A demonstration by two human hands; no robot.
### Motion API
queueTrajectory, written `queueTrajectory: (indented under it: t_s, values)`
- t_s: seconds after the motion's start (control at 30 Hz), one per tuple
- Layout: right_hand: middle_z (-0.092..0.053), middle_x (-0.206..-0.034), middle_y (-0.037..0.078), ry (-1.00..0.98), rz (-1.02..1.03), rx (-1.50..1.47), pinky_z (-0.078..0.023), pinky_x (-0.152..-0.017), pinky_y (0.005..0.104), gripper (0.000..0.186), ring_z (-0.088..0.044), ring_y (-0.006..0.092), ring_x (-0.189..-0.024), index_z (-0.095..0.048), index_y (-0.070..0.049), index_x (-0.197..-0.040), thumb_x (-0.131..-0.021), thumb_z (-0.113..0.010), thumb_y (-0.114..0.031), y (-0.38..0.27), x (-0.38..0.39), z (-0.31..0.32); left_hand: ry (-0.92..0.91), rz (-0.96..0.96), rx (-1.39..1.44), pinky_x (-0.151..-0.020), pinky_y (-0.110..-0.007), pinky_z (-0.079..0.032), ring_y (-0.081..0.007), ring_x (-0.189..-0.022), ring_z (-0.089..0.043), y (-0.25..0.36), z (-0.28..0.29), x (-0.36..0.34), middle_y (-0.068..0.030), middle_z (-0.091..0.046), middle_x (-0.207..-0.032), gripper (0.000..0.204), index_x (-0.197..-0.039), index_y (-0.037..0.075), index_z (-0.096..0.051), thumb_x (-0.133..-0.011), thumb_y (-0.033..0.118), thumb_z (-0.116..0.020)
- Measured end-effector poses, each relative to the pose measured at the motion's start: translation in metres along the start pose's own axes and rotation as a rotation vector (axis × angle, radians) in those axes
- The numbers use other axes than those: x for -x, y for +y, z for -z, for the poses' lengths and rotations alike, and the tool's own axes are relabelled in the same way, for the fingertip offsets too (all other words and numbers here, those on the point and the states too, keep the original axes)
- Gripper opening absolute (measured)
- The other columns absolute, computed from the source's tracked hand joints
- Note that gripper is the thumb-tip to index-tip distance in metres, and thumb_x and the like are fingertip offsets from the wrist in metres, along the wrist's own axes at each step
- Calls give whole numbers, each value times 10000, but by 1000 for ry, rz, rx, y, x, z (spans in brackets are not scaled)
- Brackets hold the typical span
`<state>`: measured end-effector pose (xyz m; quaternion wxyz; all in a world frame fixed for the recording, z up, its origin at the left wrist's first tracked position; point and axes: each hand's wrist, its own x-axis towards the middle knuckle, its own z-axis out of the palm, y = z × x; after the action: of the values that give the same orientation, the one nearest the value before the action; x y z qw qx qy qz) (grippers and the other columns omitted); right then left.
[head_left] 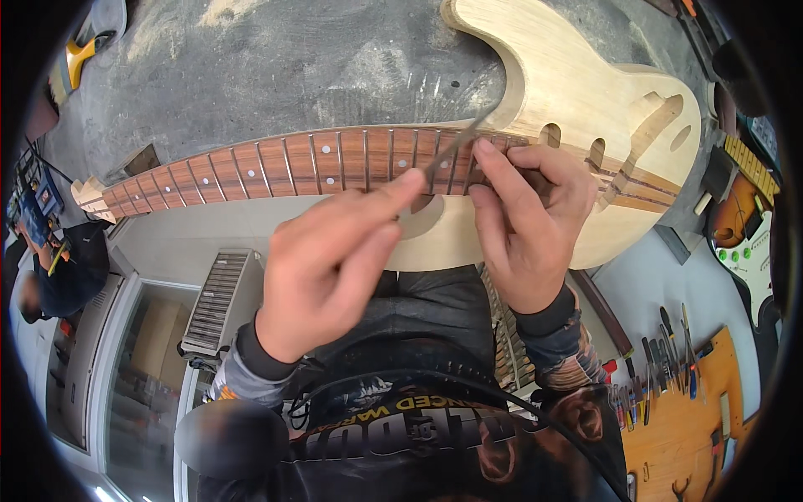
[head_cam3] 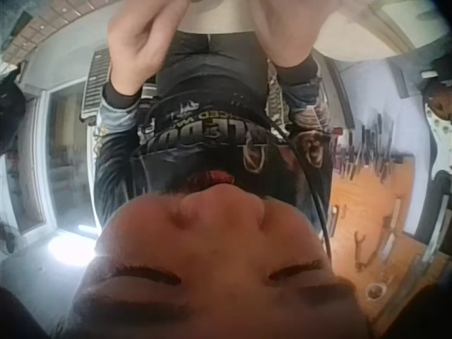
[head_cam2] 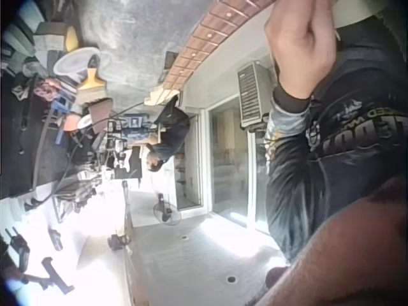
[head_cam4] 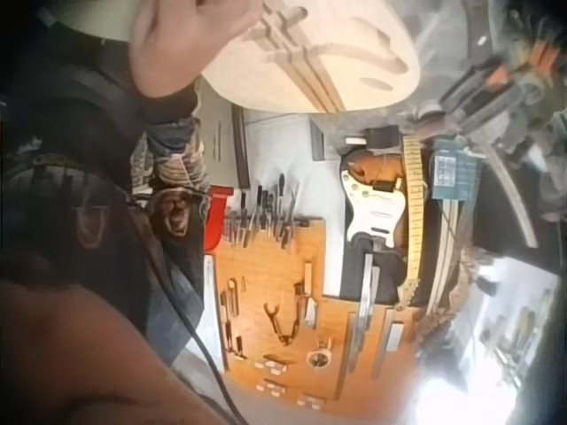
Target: The person uses a file to smooth the edges of the frets on a guitar neck, then turns the guitar body over to continue filing around the pickup cavities.
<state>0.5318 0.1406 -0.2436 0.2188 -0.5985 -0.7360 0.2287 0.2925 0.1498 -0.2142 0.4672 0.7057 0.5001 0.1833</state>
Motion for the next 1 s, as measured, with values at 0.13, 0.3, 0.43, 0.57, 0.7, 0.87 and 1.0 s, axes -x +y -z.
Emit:
queueTrajectory:
  t_s: [0.13, 0.3, 0.43, 0.57, 0.7, 0.87, 1.0]
  values:
    - [-619, -1179, 71, -15, 39, -36, -429, -955, 427, 580, -585, 278, -1064, -766, -143, -1320, -764, -858, -2, 1, -3, 2, 94, 514, 917, -529, -220, -337, -35, -599, -458, 6, -6, 20, 45, -562, -756, 362, -1437, -37, -653, -1094, 65, -596]
    - [-619, -1177, 70, -6, 39, -18, -429, -956, 428, 599, -589, 274, -1079, -757, -148, -1339, -766, -856, -4, 2, 0, -1, 76, 584, 1126, -536, -193, -298, -10, -618, -426, 5, -14, 30, 73, -522, -754, 367, -1468, -25, -632, -1119, 70, -566]
    - [-618, -1176, 69, -10, 18, -33, -429, -954, 428, 607, -590, 274, -1075, -756, -149, -1344, -763, -854, -3, 1, 1, 0, 99, 359, 672, -529, -264, -376, -62, -592, -476, -3, -21, 26, 0, -544, -726, 400, -1444, -6, -664, -1046, 34, -645]
    - [-617, -1177, 71, -2, 25, -37, -429, -952, 429, 608, -592, 275, -1070, -757, -147, -1343, -761, -852, -3, 1, 0, -2, -47, 1, -144, -569, -324, -456, -94, -645, -516, 5, -2, -4, -21, -565, -715, 433, -1417, -51, -669, -984, -46, -661]
    - [-615, -1180, 76, 9, 13, -52, -430, -952, 429, 607, -593, 279, -1068, -757, -145, -1342, -760, -852, -1, 2, 2, -3, -16, -56, -115, -551, -297, -418, -80, -643, -506, -3, -6, -1, -3, -569, -727, 419, -1432, -45, -661, -1015, -7, -649]
    - [-611, -1184, 79, -2, 12, -58, -435, -947, 433, 602, -592, 286, -1071, -759, -145, -1337, -760, -853, -4, 3, 2, -2, 89, 489, 744, -542, -239, -355, -62, -625, -478, 9, -14, 23, 43, -568, -752, 383, -1432, -32, -669, -1064, 68, -628]
    - [-613, -1178, 81, -6, 32, -35, -438, -942, 434, 595, -594, 288, -1066, -762, -143, -1330, -759, -852, -2, 3, 0, -1, 87, 502, 702, -531, -260, -376, -68, -608, -472, 9, -13, 20, 20, -558, -725, 392, -1418, -39, -678, -1034, 38, -655]
